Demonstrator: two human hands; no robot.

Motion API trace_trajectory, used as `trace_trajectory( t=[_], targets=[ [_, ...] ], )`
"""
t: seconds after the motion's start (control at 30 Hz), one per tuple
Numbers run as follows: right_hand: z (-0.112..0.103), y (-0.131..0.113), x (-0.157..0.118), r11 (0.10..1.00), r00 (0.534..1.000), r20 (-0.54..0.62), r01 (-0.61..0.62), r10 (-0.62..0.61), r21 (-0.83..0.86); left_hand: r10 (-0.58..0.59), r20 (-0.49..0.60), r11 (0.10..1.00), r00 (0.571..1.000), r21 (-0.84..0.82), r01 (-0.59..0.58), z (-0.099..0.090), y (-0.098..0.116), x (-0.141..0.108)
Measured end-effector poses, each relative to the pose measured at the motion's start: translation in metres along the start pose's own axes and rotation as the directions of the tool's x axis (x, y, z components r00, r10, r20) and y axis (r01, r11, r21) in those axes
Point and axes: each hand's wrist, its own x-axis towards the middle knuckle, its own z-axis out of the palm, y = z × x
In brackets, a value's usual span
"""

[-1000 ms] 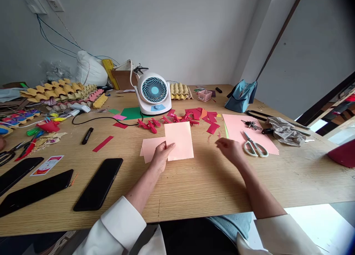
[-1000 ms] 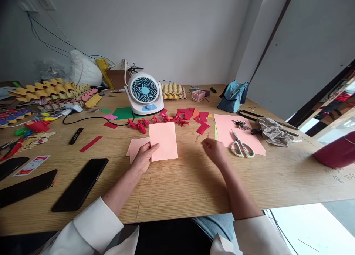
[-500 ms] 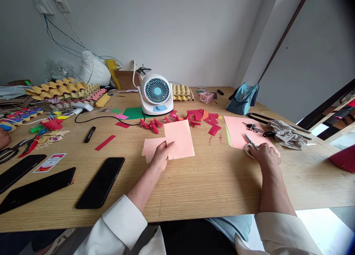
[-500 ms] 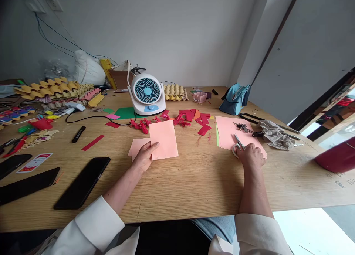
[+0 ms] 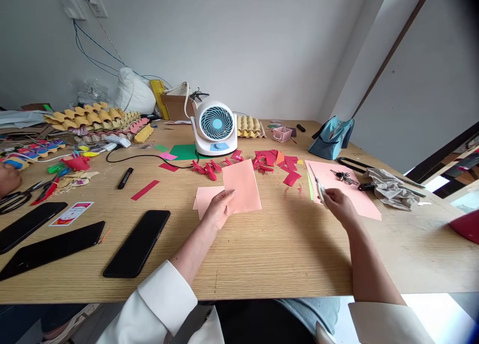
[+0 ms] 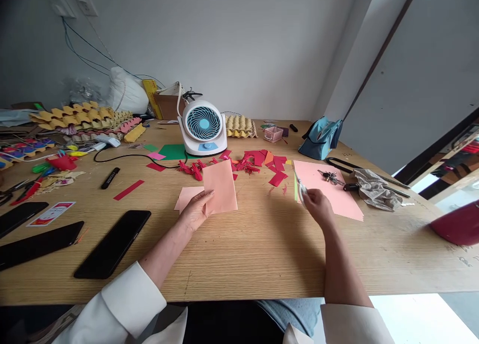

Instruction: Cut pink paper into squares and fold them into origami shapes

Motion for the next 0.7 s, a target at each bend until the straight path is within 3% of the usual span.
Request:
trace_trajectory(
  t=[0.07,0.17,0.27,0.37,0.43,0.57,0.7],
  targets=[
    [0.014,-0.025,-0.012,0.933,0.976,0.208,-0.021,-0.058,0.359,-0.007,-0.014,0.999,1.000,-0.051,0.006,0.000,0.002,0.001],
    [0.038,-0.059,-0.036,0.776,0.901,0.382,-0.089,-0.205,0.624,-0.035,-0.041,0.990,0.999,-0.139,0.029,-0.002,0.004,0.005],
    [0.055,-0.084,-0.063,0.599,0.729,0.525,-0.198,-0.440,0.776,-0.039,-0.083,0.979,0.996,-0.201,0.022,-0.005,0.006,0.008],
    [0.060,-0.098,-0.082,0.606,0.520,0.646,-0.276,-0.559,0.746,-0.028,-0.132,0.973,0.991,-0.231,-0.004,-0.008,0.006,0.012],
    [0.060,-0.101,-0.088,0.634,0.434,0.694,-0.301,-0.574,0.712,-0.042,-0.165,0.971,0.985,-0.240,0.002,-0.010,0.006,0.015],
    [0.061,-0.097,-0.090,0.658,0.354,0.733,-0.326,-0.581,0.679,-0.070,-0.209,0.966,0.975,-0.257,0.015,-0.012,0.007,0.017],
    [0.063,-0.093,-0.089,0.666,0.339,0.745,-0.334,-0.575,0.667,-0.081,-0.195,0.959,0.977,-0.283,0.023,-0.010,0.009,0.016]
  ],
)
